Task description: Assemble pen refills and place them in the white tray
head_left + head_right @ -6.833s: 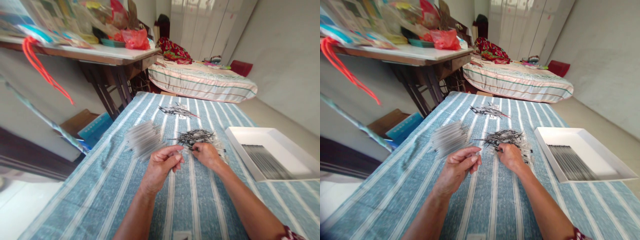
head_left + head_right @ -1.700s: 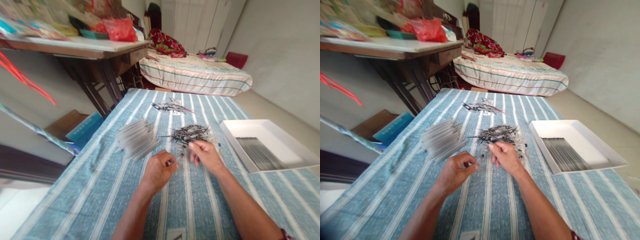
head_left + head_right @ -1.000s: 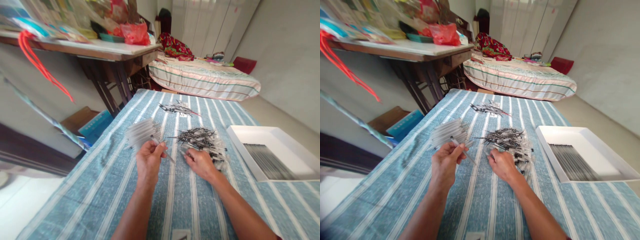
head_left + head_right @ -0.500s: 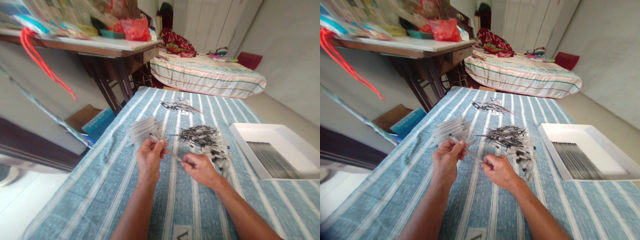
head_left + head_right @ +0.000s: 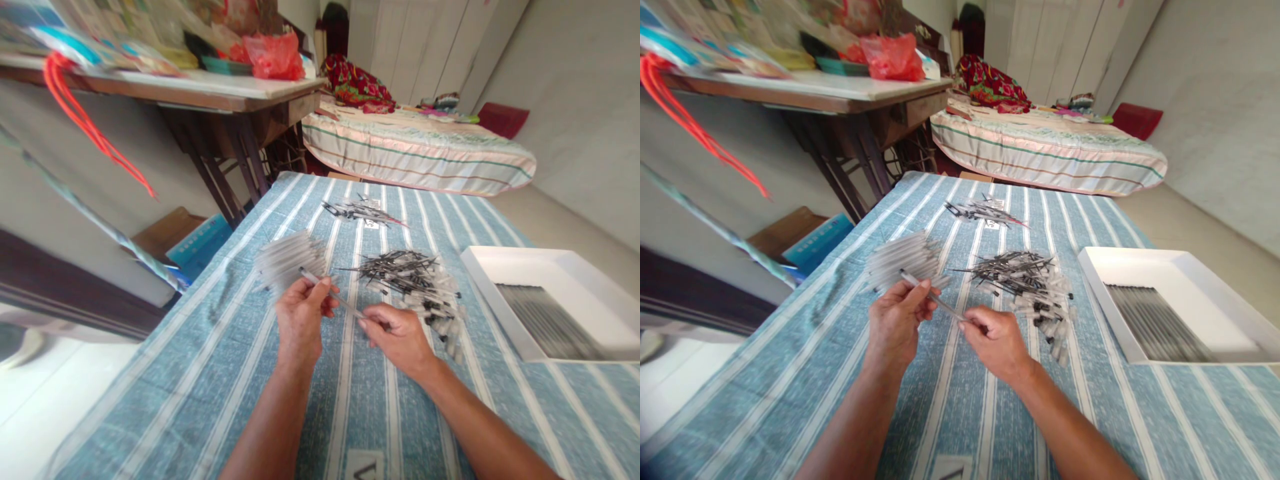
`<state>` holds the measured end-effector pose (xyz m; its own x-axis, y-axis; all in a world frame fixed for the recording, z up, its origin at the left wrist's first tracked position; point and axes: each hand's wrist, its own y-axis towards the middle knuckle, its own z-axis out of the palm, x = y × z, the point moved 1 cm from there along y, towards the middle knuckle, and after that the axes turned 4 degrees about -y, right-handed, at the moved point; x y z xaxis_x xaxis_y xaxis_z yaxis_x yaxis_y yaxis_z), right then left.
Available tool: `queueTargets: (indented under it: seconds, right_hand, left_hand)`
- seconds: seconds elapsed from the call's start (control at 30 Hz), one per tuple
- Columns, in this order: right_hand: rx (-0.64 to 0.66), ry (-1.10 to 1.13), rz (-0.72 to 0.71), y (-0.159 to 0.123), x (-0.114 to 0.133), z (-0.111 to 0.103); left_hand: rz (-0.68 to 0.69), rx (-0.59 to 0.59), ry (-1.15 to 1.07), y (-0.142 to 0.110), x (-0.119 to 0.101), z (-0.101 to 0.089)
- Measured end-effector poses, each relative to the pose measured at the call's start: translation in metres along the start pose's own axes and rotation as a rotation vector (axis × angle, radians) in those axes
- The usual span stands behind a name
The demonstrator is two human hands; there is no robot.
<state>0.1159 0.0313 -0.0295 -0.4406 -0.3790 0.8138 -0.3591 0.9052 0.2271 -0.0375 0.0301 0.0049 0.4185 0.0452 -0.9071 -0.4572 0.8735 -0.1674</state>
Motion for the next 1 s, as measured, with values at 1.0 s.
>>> queueTargets:
  seconds: [1.0]
  right_hand:
    - [0.011,-0.693,-0.262,0.01,0.014,-0.006]
  left_hand:
    - [-0.031,0.177,0.078,-0.003,0.012,0.011]
